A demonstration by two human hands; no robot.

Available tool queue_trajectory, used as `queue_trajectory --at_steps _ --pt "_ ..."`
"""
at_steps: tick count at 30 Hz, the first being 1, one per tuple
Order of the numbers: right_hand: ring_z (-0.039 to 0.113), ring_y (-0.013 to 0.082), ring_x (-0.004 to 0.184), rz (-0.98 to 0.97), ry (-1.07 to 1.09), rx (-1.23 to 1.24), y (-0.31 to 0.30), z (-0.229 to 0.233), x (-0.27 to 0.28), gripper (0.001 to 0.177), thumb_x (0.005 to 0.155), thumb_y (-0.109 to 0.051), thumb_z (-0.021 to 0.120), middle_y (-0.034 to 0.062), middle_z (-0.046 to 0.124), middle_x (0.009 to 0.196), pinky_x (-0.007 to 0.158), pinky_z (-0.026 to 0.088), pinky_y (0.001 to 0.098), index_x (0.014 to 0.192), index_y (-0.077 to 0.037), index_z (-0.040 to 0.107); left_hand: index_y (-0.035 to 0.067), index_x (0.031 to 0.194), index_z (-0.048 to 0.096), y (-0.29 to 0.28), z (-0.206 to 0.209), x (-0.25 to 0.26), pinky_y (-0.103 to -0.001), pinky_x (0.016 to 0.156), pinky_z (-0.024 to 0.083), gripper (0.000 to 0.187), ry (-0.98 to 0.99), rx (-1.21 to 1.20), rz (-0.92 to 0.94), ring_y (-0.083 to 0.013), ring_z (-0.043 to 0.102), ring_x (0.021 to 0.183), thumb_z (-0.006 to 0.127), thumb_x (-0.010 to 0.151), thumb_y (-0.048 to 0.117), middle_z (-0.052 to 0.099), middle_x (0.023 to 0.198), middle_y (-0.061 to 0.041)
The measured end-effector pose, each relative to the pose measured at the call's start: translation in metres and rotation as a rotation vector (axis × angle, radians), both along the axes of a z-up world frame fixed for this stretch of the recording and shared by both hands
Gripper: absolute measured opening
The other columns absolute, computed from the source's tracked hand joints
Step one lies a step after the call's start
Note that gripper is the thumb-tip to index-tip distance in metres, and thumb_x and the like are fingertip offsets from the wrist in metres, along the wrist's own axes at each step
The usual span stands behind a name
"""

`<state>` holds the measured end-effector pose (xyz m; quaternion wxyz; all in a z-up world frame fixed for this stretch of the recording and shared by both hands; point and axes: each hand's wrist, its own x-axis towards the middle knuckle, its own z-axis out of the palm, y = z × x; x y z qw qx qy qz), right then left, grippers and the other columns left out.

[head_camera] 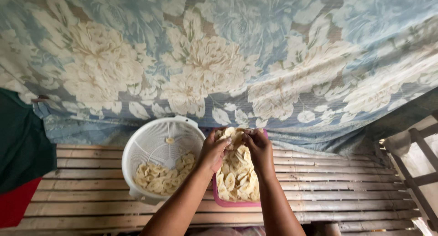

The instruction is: The person picks up thin banana slices from a white colander and places them into a purple tray by hand, separating any stuck pieces.

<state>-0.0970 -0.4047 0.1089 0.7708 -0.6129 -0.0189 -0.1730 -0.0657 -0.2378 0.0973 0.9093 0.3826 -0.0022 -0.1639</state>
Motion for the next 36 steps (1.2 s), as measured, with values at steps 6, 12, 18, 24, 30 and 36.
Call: queue_trajectory --at_steps 6,12,18,24,30,36 --pt "0.065 0.0099 0.088 -0.158 0.012 -0.156 -0.022 0.005 0.006 0.019 0.100 -0.009 0.067 0.0043 0.075 0.098 0.078 0.051 0.0234 0.114 0.001 0.073 0.012 0.127 0.063 -0.001 -0.010 0.021 -0.028 0.067 0.050 0.040 -0.025 0.012 -0.028 -0.0145 0.063 0.081 0.073 0.089 0.004 0.069 0.101 -0.002" --pt "0.067 0.0097 0.092 -0.205 -0.004 -0.238 -0.022 0.007 0.007 0.016 0.099 -0.011 0.068 0.0037 0.078 0.105 0.082 0.053 0.0230 0.109 0.002 0.071 0.014 0.123 0.062 0.000 0.000 0.033 -0.031 0.073 0.060 0.039 -0.032 0.015 0.010 -0.0129 0.069 0.086 0.069 0.086 0.001 0.071 0.102 -0.001" --pt "0.068 0.0121 0.092 -0.140 -0.089 -0.569 0.000 0.020 0.011 0.029 0.088 -0.007 0.072 0.0057 0.066 0.106 0.075 0.057 0.0258 0.116 -0.002 0.071 0.010 0.121 0.056 -0.011 0.013 0.024 -0.035 0.076 0.063 0.037 -0.058 -0.070 -0.067 -0.0248 0.073 0.089 0.068 0.087 0.000 0.073 0.101 -0.014" --pt "0.070 0.0097 0.091 -0.139 -0.035 -0.264 -0.009 -0.005 0.024 0.018 0.093 -0.010 0.071 0.0036 0.076 0.101 0.081 0.055 0.0234 0.108 0.000 0.071 0.007 0.121 0.061 -0.012 0.004 0.027 -0.032 0.076 0.061 0.038 -0.020 0.064 0.017 -0.0174 0.072 0.090 0.070 0.085 -0.003 0.072 0.104 -0.008" --pt "0.063 0.0129 0.082 -0.304 0.080 -0.508 -0.027 -0.008 0.018 0.019 0.100 -0.013 0.074 0.0084 0.071 0.095 0.073 0.050 0.0251 0.105 0.005 0.079 0.011 0.121 0.061 -0.013 -0.010 0.040 -0.028 0.071 0.058 0.037 -0.034 -0.032 0.032 -0.0140 0.071 0.091 0.070 0.086 0.002 0.072 0.106 -0.003" --pt "0.069 0.0096 0.089 -0.056 0.093 -0.195 -0.015 -0.004 0.024 0.022 0.092 -0.010 0.072 0.0046 0.076 0.098 0.081 0.055 0.0242 0.111 0.003 0.072 0.014 0.123 0.062 -0.017 -0.012 0.041 -0.027 0.069 0.056 0.038 -0.042 0.018 -0.012 -0.0124 0.069 0.087 0.071 0.087 0.003 0.071 0.105 -0.002"
